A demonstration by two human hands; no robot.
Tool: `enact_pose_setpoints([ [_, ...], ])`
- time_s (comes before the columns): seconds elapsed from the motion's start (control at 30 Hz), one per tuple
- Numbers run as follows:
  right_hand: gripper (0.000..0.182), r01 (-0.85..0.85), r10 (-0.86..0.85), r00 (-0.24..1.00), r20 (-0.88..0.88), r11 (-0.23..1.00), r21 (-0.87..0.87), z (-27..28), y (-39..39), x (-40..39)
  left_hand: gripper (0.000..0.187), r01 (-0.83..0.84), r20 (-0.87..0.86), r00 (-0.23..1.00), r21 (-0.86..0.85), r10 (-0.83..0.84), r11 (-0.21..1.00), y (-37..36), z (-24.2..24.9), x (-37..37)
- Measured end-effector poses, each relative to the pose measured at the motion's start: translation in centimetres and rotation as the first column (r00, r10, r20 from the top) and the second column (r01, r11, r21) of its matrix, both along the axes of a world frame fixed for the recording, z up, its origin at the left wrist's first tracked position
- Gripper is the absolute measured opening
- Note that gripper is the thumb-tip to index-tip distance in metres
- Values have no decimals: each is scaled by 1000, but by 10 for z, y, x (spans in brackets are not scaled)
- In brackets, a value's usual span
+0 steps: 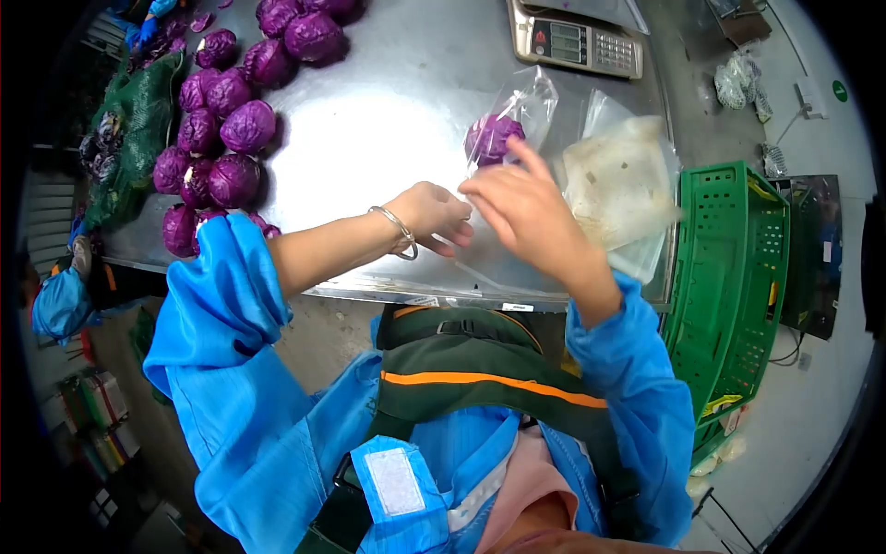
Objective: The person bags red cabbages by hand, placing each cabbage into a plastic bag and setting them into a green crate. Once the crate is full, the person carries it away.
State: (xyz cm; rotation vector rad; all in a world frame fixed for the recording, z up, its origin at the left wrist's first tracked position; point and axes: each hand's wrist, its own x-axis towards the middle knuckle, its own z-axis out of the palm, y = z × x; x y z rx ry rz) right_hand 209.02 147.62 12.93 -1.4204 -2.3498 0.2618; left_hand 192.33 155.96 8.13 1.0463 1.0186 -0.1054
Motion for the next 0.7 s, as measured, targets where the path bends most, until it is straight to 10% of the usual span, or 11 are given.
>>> enact_pose_setpoints([
  [0.07,20,152,-61,975,212,883,-445,-11,13,-1,26,-112,34,993,-55,114,992,1,0,-6],
  [0.17,13,14,-42,998,-46,872,-489,-24,4,1,24,-205,85,975,-25,206,978,4,-9,-14],
  [0.3,15,-32,64,985,-158,980,198,-12,24,-20,22,-374,176,907,-85,383,924,-2,-5,-19],
  [0.4,14,-147,148,988,52,989,-19,-15,28,-17,26,-411,211,885,-63,415,909,1,-4,-22],
  [0.5,14,-189,170,981,-97,951,-245,-11,26,-15,30,-419,239,876,-50,419,906,6,-4,-23],
  [0.6,10,-12,71,915,-398,989,149,6,41,-18,30,-429,264,861,-85,436,899,7,-1,-22],
  [0.7,12,-85,51,982,-184,980,-181,-15,46,-7,28,-403,233,870,-171,435,899,6,-12,-21],
])
